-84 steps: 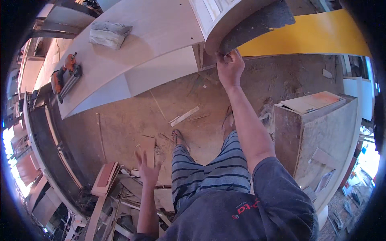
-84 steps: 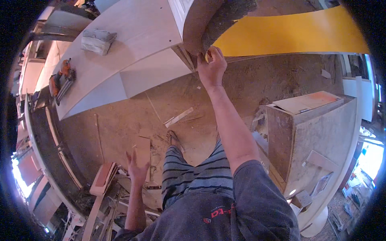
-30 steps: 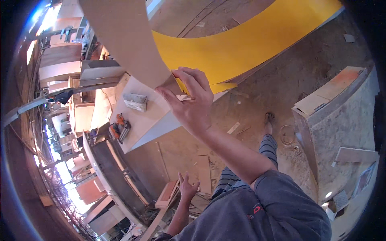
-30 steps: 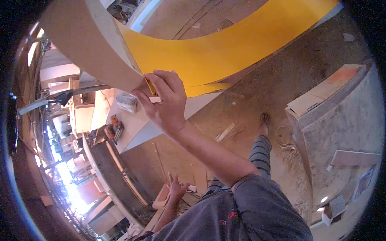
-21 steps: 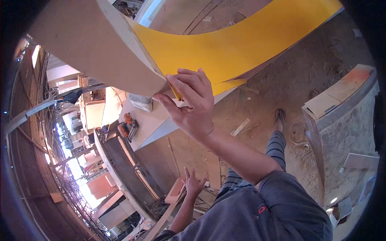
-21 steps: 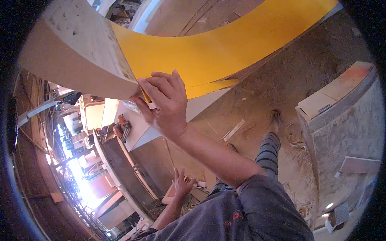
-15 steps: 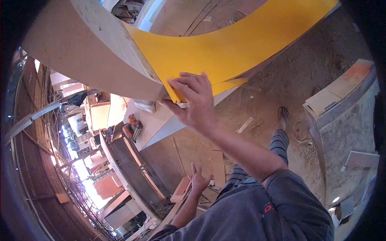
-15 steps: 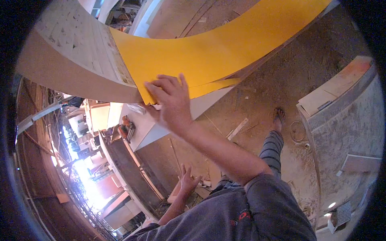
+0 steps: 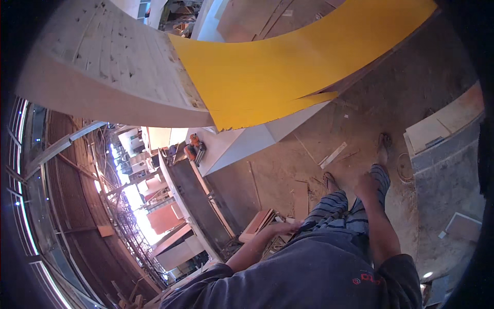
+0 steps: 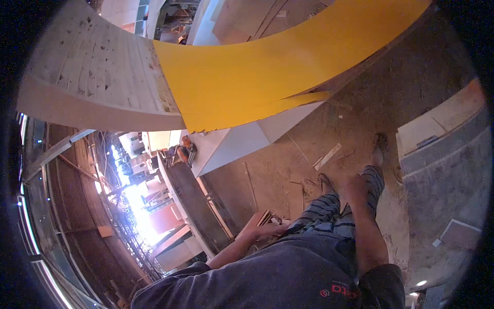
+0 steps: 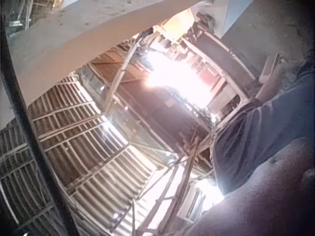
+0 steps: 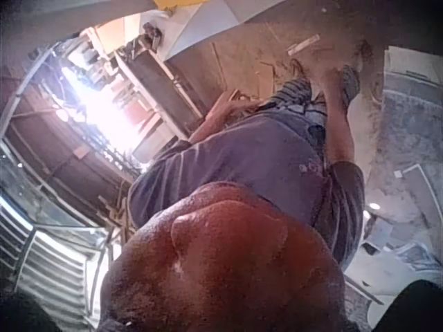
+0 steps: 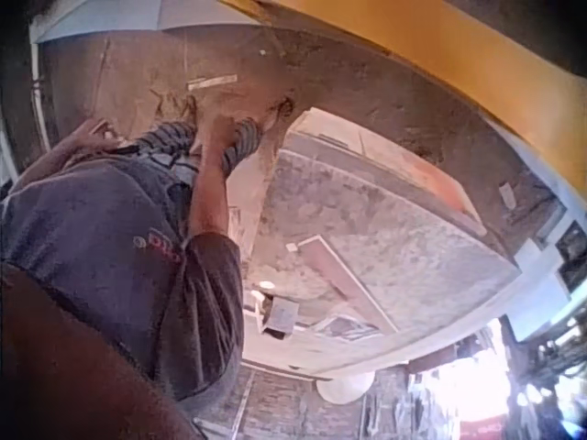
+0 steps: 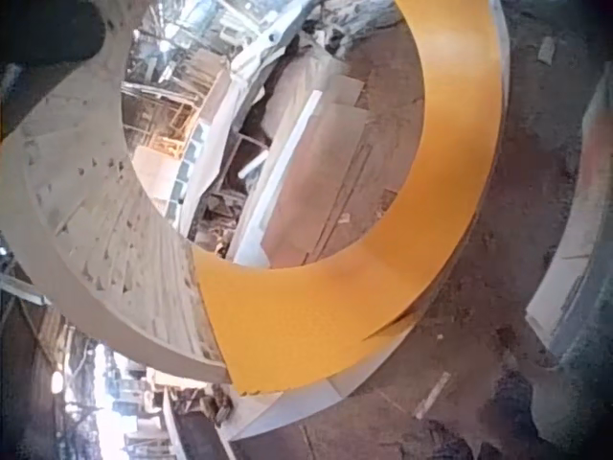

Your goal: The person applies adhesive from a bottle to the edge of a curved wooden structure and then presses a yellow laminate strip onto the surface by hand.

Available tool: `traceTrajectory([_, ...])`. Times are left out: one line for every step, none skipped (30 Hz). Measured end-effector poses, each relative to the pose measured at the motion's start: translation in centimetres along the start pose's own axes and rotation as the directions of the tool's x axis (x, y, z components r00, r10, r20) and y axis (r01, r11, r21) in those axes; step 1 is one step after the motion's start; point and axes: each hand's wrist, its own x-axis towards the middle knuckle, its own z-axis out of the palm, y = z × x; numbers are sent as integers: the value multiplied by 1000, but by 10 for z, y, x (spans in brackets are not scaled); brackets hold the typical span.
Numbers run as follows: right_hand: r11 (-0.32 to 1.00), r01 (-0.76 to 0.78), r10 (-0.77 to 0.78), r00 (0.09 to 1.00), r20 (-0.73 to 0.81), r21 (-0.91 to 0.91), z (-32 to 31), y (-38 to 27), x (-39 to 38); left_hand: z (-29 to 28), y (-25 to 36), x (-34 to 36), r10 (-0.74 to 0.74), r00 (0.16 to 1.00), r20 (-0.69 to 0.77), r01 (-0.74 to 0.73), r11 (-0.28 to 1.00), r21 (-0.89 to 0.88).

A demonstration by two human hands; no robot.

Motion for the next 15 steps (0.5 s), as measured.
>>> traceTrajectory([999, -39, 39, 999, -24, 10, 2, 8, -20, 5, 5, -1, 27, 998, 55, -26, 999, -25])
traceTrajectory([998, -67, 67, 997, -37, 7, 4, 14, -29, 7, 18, -7, -5, 998, 68, 3, 1000, 23])
traceTrajectory([995, -97, 98, 994, -45, 8, 6, 19, -41, 6, 11, 2, -7, 995, 96, 3, 999, 38])
traceTrajectory([986, -152, 153, 988, -9, 62, -4, 13, -49, 4, 6, 10, -5, 993, 122, -2, 998, 61])
traceTrajectory([979, -186, 187, 982, -6, 82, -1, 17, -49, 3, 3, 17, -5, 989, 145, -8, 996, 88])
traceTrajectory([976, -195, 196, 981, -2, 101, 2, 14, -46, -2, -30, 37, -33, 986, 164, 27, 999, 43])
traceTrajectory([985, -159, 155, 985, 72, 63, 40, 23, -28, -9, -73, 67, 2, 984, 176, 9, 998, -64])
traceTrajectory([994, -108, 105, 983, 151, 14, 64, 26, -15, -15, -123, 100, 38, 981, 188, -2, 982, -190])
traceTrajectory([993, -115, 118, 984, 130, -33, 67, 27, -19, -14, -128, 105, 88, 976, 201, -47, 979, -199])
traceTrajectory([982, -188, 183, 978, 102, 35, 61, 25, -29, -14, -128, 93, 126, 986, 106, -114, 987, -109])
traceTrajectory([961, -253, 246, 967, 71, 110, 48, 19, -37, -19, -135, 85, 160, 987, -1, -159, 985, -59])
traceTrajectory([959, -274, 272, 962, 35, 69, 33, 16, -43, -24, -142, 80, 197, 975, -104, -198, 980, -1])
traceTrajectory([965, -254, 247, 964, 98, 71, 20, 9, -49, -25, -158, 84, 215, 953, -215, -220, 975, 1])
traceTrajectory([966, -246, 231, 959, 162, 75, 10, 5, -57, -24, -173, 90, 315, 873, -373, -344, 939, -11])
traceTrajectory([963, -270, 264, 955, 133, 27, 5, -2, -67, -21, -196, 98, 385, 762, -521, -460, 888, -17])
